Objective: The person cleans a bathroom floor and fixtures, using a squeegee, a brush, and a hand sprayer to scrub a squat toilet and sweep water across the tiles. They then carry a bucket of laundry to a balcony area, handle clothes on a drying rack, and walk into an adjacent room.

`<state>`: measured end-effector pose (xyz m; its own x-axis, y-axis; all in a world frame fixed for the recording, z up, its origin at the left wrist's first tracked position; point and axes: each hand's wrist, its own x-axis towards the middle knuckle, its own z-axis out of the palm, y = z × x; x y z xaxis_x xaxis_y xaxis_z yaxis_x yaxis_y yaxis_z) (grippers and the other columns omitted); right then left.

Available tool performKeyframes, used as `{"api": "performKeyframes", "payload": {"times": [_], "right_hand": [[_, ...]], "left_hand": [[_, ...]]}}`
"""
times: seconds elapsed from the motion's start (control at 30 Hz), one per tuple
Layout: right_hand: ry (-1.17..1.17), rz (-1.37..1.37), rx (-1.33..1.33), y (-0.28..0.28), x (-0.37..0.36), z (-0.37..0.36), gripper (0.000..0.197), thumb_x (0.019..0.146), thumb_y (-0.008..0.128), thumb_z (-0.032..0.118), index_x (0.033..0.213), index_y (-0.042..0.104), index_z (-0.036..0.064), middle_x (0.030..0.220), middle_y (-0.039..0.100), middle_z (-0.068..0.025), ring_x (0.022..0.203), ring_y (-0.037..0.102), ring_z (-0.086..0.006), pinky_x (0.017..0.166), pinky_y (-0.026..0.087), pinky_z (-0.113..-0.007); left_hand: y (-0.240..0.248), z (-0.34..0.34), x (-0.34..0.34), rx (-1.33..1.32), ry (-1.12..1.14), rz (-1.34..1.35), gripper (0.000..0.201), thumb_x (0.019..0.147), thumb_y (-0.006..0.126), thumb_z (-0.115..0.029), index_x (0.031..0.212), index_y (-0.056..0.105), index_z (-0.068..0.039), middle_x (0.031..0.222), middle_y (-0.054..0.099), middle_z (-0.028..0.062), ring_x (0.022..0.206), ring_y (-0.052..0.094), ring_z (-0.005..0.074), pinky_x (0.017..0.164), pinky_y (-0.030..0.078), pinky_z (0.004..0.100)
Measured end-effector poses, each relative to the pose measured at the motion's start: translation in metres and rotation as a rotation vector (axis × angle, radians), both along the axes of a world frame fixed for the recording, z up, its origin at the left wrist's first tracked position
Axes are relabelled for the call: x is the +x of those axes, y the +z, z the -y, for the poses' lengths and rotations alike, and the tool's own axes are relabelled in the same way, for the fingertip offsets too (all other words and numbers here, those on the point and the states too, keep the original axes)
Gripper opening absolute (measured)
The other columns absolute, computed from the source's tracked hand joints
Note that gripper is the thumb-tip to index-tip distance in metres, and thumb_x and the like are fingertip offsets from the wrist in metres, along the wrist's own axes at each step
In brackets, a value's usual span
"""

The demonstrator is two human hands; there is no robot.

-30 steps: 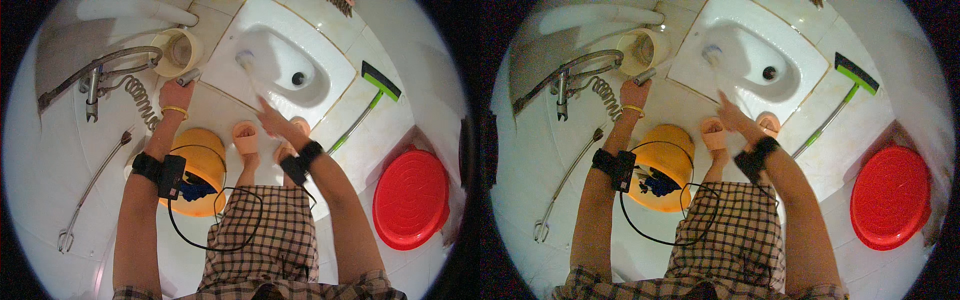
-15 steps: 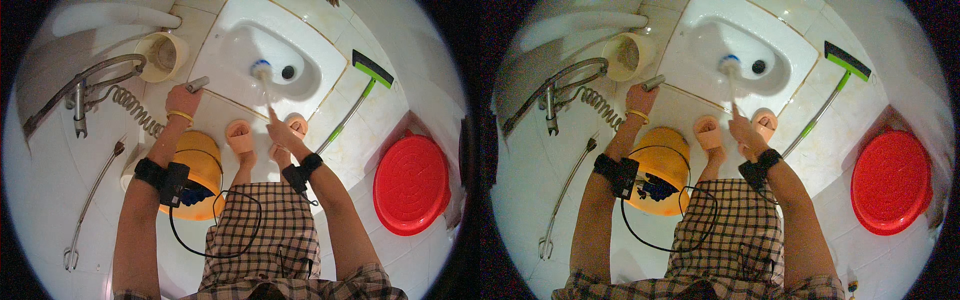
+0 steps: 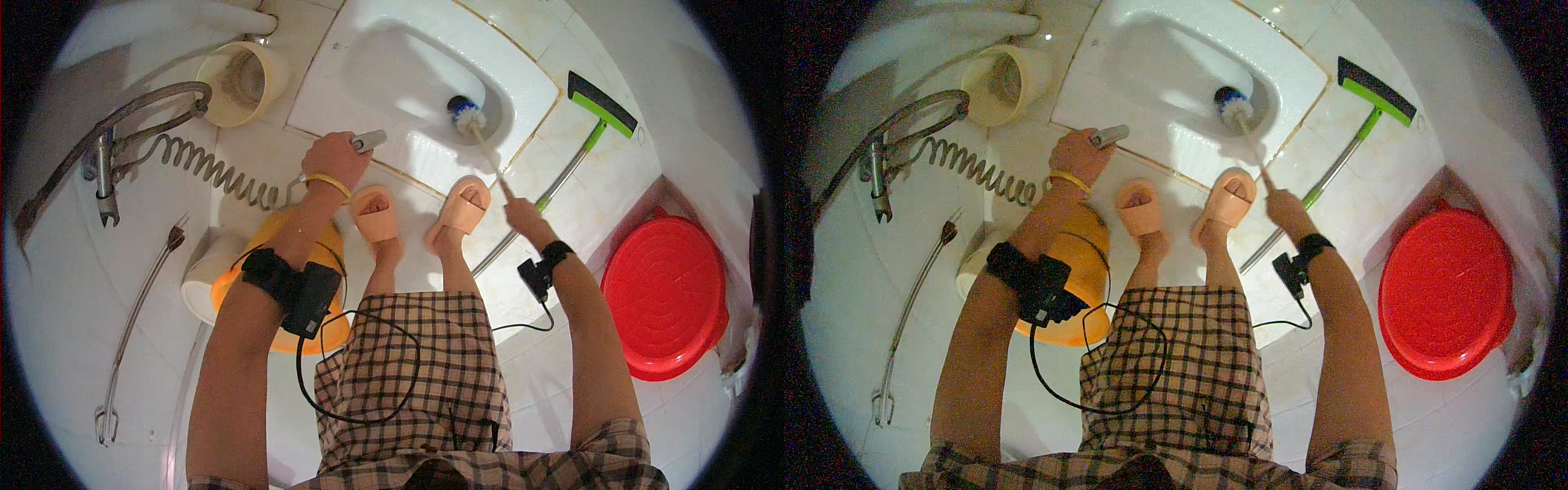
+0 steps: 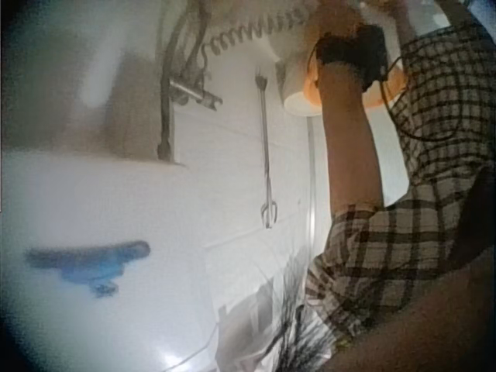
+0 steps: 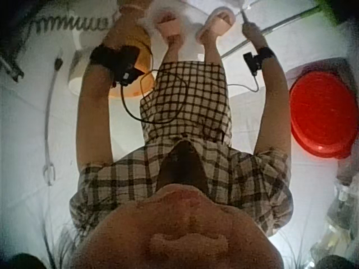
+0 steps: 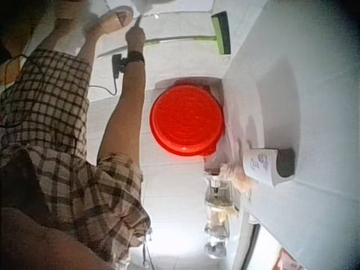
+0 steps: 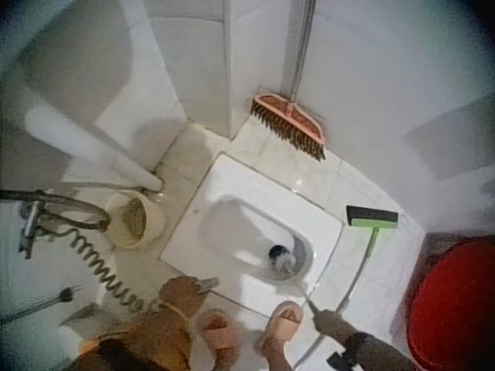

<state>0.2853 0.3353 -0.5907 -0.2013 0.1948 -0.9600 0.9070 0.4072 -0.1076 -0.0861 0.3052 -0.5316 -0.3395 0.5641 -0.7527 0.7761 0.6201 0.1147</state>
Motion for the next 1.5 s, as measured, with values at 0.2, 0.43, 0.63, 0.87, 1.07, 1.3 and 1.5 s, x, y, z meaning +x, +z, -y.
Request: {"api": "performKeyframes", "payload": {"times": [0.2, 0.43, 0.63, 0.87, 1.07, 1.3, 1.5], "right_hand": [[-0.938, -0.129, -0.217, -0.054, -0.06, 0.011, 0.058, 0.082, 0.045, 0.017, 0.13, 0.013, 0.0113, 0.069, 0.05, -0.0192, 0.056, 0.049, -0.0292, 0.052, 0.041, -0.038], [-2.115, -0.182, -0.651, -0.012, -0.081, -0.014, 0.047, 0.084, 0.044, 0.022, 0.122, 0.016, 0.0222, 0.055, 0.035, 0.0014, 0.039, 0.031, -0.0075, 0.033, 0.027, -0.02], [-1.146, -0.049, -0.264, -0.059, -0.079, -0.021, 0.045, 0.081, 0.047, 0.017, 0.118, 0.02, 0.0113, 0.058, 0.05, -0.0116, 0.043, 0.047, -0.0222, 0.034, 0.037, -0.033], [0.155, -0.087, -0.12, 0.046, -0.058, -0.008, 0.069, 0.075, 0.042, 0.003, 0.133, 0.005, 0.0116, 0.074, 0.06, -0.0179, 0.066, 0.059, -0.0327, 0.056, 0.047, -0.042], [0.189, -0.35, 0.303, -0.026, -0.138, -0.065, 0.066, 0.079, 0.04, 0.005, 0.133, 0.008, 0.0221, 0.066, 0.058, -0.0177, 0.058, 0.059, -0.0307, 0.048, 0.046, -0.043], [0.187, -0.05, 0.295, 0.046, 0.012, -0.067, 0.061, 0.084, 0.042, 0.022, 0.133, 0.007, 0.0254, 0.061, 0.057, -0.0144, 0.05, 0.056, -0.03, 0.044, 0.045, -0.042], [-0.163, -0.413, 0.334, 0.007, -0.062, -0.04, 0.057, 0.084, 0.043, 0.017, 0.132, 0.012, 0.0166, 0.063, 0.056, -0.0222, 0.053, 0.055, -0.0359, 0.048, 0.044, -0.045]], "left_hand": [[-0.016, 0.001, -0.008, 0.025, -0.049, -0.006, 0.031, 0.067, 0.06, -0.039, 0.08, 0.062, -0.011, 0.079, 0.06, 0.0112, 0.076, 0.058, 0.0301, 0.065, 0.047, 0.04], [-0.017, 0.009, -0.02, 0.03, 0.009, -0.012, 0.03, 0.068, 0.059, -0.038, 0.079, 0.062, -0.011, 0.079, 0.061, 0.0114, 0.074, 0.058, 0.0307, 0.064, 0.048, 0.0397], [-0.011, -0.01, -0.012, 0.086, 0.009, -0.038, 0.029, 0.067, 0.06, -0.037, 0.08, 0.063, -0.012, 0.077, 0.061, 0.0114, 0.073, 0.059, 0.0308, 0.064, 0.048, 0.039], [-0.018, 0.0, -0.034, 0.227, 0.173, -0.102, 0.028, 0.066, 0.061, -0.037, 0.078, 0.064, -0.012, 0.07, 0.061, 0.0122, 0.068, 0.059, 0.0312, 0.061, 0.048, 0.0396], [-0.026, -0.015, -0.058, 0.175, 0.179, -0.118, 0.034, 0.065, 0.062, -0.038, 0.079, 0.063, -0.007, 0.071, 0.061, 0.0153, 0.068, 0.059, 0.0314, 0.061, 0.048, 0.0394], [-0.01, 0.015, -0.067, 0.158, 0.186, -0.148, 0.035, 0.065, 0.063, -0.038, 0.08, 0.063, -0.007, 0.074, 0.061, 0.0155, 0.068, 0.059, 0.0318, 0.062, 0.048, 0.0399], [0.017, 0.021, -0.066, 0.103, 0.212, -0.109, 0.034, 0.064, 0.064, -0.037, 0.083, 0.062, -0.008, 0.075, 0.061, 0.0136, 0.071, 0.059, 0.0305, 0.065, 0.047, 0.04]]}}
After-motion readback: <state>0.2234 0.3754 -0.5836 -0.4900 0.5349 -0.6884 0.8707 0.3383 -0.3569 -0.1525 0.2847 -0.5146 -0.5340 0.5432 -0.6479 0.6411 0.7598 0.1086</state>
